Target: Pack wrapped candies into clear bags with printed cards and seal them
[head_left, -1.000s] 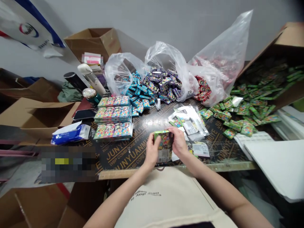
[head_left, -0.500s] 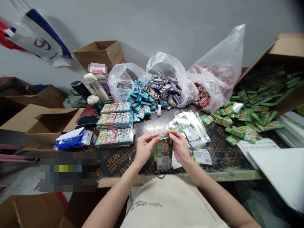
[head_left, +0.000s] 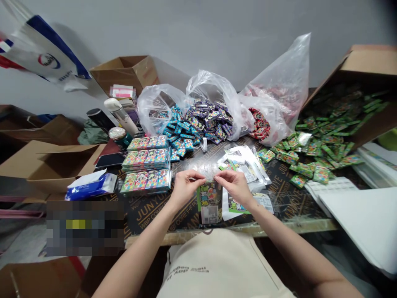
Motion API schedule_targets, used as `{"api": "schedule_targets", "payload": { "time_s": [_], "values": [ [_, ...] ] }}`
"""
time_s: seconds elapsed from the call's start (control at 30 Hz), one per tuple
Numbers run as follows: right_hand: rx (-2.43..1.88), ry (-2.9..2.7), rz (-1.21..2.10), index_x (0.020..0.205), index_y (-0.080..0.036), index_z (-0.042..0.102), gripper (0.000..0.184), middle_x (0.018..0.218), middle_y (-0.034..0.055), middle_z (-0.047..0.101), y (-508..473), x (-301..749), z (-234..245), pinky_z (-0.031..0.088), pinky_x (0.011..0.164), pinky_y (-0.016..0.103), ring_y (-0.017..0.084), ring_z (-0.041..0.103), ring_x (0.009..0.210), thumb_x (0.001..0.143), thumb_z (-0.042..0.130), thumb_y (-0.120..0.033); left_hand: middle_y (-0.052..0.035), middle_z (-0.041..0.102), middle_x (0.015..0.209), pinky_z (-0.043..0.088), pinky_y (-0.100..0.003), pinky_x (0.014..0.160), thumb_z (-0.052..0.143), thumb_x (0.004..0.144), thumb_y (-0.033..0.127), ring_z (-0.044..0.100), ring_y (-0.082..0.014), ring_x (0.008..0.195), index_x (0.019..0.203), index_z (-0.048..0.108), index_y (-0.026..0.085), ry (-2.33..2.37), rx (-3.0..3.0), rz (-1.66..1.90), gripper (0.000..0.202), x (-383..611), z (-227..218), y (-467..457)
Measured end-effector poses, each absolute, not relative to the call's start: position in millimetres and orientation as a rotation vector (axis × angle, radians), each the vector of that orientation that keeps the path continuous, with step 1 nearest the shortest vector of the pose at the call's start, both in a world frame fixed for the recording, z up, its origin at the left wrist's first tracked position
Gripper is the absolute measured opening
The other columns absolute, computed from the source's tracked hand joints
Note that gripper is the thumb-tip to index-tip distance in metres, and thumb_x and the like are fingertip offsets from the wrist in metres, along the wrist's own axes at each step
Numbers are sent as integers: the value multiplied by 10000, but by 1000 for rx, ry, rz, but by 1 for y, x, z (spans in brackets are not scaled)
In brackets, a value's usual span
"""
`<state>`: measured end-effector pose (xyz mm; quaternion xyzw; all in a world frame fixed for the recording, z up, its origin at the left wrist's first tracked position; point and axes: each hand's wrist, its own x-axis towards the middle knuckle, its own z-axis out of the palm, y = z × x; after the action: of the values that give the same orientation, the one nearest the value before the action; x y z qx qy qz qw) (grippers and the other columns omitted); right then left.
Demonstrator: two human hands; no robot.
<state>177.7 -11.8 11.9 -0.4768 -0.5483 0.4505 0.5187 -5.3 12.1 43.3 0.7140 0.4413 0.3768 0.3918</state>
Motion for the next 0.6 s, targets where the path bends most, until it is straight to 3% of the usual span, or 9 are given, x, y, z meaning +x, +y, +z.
{"api": "schedule_targets", "payload": {
  "time_s": [0.23,0.4,0.6],
  "values": [
    [-1020,-1606,852,923,-244,683,174,982,43,679,-29,184,7,481,839,389,209,616,930,773,595,-239,-92,671,884,475,-295,733,587,769,247,622,-176,802,747,656,177,913,2141,978,101,-10,33,-2],
    [-967,-1622,802,1016,-276,645,273,1039,33,657,-47,181,2,487,866,384,198,593,996,767,595,-177,-83,689,848,494,-257,678,591,769,208,644,-161,753,728,660,184,845,2171,1020,84,-21,41,-16],
    [-767,-1871,752,1097,-300,598,422,1135,37,618,-90,192,-11,538,769,326,182,618,964,748,570,-65,-103,673,943,527,-260,735,569,758,75,633,-168,880,952,636,183,646,2431,1006,232,-38,40,-74]
  ]
}}
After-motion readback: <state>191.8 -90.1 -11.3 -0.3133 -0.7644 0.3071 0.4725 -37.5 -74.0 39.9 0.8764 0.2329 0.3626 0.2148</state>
